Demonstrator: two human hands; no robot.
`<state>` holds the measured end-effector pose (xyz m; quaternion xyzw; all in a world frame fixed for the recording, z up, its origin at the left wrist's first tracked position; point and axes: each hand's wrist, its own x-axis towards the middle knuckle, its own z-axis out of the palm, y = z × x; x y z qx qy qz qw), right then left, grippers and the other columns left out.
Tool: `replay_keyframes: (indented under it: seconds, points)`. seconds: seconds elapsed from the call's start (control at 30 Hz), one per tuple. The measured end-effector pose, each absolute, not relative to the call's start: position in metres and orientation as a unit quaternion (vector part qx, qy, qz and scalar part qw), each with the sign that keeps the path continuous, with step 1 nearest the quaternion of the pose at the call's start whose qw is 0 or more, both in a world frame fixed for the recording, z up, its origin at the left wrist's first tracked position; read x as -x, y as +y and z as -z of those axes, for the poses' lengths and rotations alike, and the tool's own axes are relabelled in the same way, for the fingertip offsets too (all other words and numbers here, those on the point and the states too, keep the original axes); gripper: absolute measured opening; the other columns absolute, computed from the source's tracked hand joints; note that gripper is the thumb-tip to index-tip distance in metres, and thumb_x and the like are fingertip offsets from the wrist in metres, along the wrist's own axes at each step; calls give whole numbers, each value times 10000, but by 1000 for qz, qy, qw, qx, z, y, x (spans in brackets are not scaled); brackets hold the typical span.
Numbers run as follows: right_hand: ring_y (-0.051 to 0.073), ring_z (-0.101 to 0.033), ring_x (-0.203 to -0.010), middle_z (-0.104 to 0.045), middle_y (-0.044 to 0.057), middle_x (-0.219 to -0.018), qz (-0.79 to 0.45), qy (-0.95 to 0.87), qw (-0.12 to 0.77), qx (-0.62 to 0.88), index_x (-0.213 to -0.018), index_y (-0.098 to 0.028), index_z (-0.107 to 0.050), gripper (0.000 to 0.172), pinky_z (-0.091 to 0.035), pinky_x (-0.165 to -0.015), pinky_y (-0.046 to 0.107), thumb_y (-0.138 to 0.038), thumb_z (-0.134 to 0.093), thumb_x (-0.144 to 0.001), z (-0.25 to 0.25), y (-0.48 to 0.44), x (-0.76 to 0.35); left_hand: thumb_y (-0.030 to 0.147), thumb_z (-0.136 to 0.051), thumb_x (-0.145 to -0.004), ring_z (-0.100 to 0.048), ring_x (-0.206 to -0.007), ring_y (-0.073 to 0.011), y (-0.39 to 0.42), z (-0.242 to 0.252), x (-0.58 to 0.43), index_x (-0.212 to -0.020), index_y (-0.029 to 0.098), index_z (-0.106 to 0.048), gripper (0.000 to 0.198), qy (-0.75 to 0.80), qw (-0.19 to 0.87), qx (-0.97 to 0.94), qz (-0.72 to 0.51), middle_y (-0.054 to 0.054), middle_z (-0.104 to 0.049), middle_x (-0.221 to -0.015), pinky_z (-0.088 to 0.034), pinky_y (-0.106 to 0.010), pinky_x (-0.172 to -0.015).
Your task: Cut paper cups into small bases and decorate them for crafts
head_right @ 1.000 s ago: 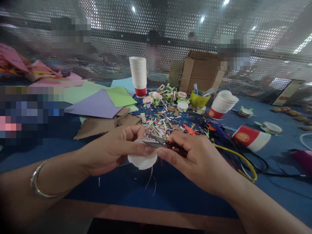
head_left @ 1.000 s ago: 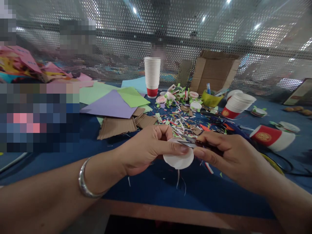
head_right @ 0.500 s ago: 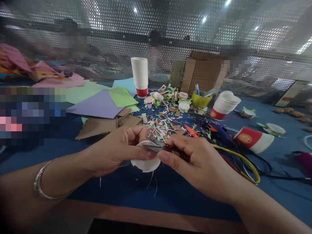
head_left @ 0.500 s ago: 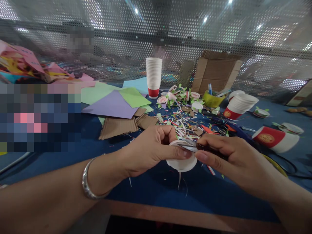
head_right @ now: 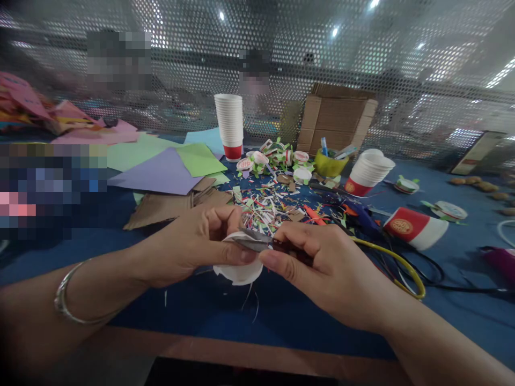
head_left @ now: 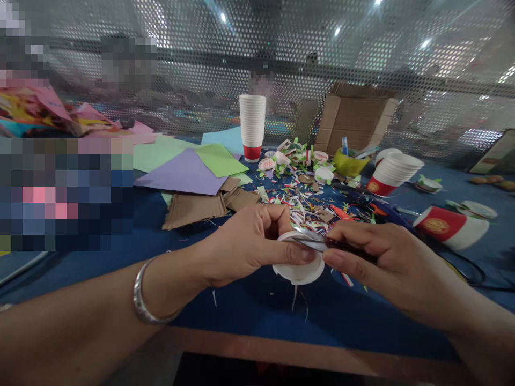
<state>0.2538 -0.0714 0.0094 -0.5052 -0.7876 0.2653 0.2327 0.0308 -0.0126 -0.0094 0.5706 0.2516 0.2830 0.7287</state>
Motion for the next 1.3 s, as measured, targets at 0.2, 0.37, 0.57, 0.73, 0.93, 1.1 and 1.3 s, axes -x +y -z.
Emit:
replay_keyframes:
  seconds: [0.2,0.37,0.57,0.73,0.93,1.1,1.3]
  points:
    - [136,-552,-630,-632,1,-724,-276,-784,235,503,-841,-196,-650,392,-393,-524,253,-544,-556,-996,-9,-70,-254,232,-905,-705,-508,-602,-33,-13,7,-31,-679,150,-454,459,264,749,-545,-271,60,-571,-661,-366,-153,-536]
    - [142,-573,-656,-670,12,-767,-287,-785,239,495,-772,-199,-612,409,-410,-552,255,-542,-569,-991,-9,-68,-254,223,-917,-686,-534,-614,-36,-11,4,-31,-677,150,-447,476,275,770,-516,-254,57,-578,-676,-393,-153,-552]
    - [123,-521,-630,-606,-16,-717,-275,-797,224,489,-846,-198,-645,397,-409,-569,247,-527,-512,-1024,-9,-65,-256,208,-917,-684,-550,-568,-45,-9,2,-30,-678,156,-465,455,278,776,-511,-243,58,-598,-637,-395,-155,-508]
    - [115,-522,-629,-583,-27,-706,-267,-799,221,492,-841,-198,-647,385,-405,-564,239,-514,-523,-1023,-9,-65,-257,222,-918,-685,-533,-582,-35,-10,5,-30,-679,155,-456,467,292,745,-536,-268,64,-582,-636,-387,-148,-525]
    - [112,-507,-595,-581,-25,-688,-226,-814,229,484,-834,-188,-648,374,-388,-537,247,-483,-525,-1028,-9,-68,-256,227,-917,-687,-516,-599,-33,-11,5,-29,-680,150,-468,455,289,735,-548,-276,60,-573,-650,-375,-144,-533]
    - [115,-509,-594,-583,-19,-686,-220,-814,219,491,-833,-183,-650,399,-365,-529,264,-499,-508,-1030,-9,-69,-257,216,-937,-646,-557,-566,-44,-13,1,-32,-655,159,-443,498,308,775,-494,-247,54,-591,-625,-396,-144,-511]
    - [109,-495,-586,-569,-28,-676,-223,-811,213,498,-827,-188,-644,397,-358,-534,264,-500,-508,-1030,-8,-68,-258,187,-949,-615,-576,-526,-45,-11,-1,-32,-648,158,-459,492,311,799,-462,-228,59,-603,-584,-420,-128,-480]
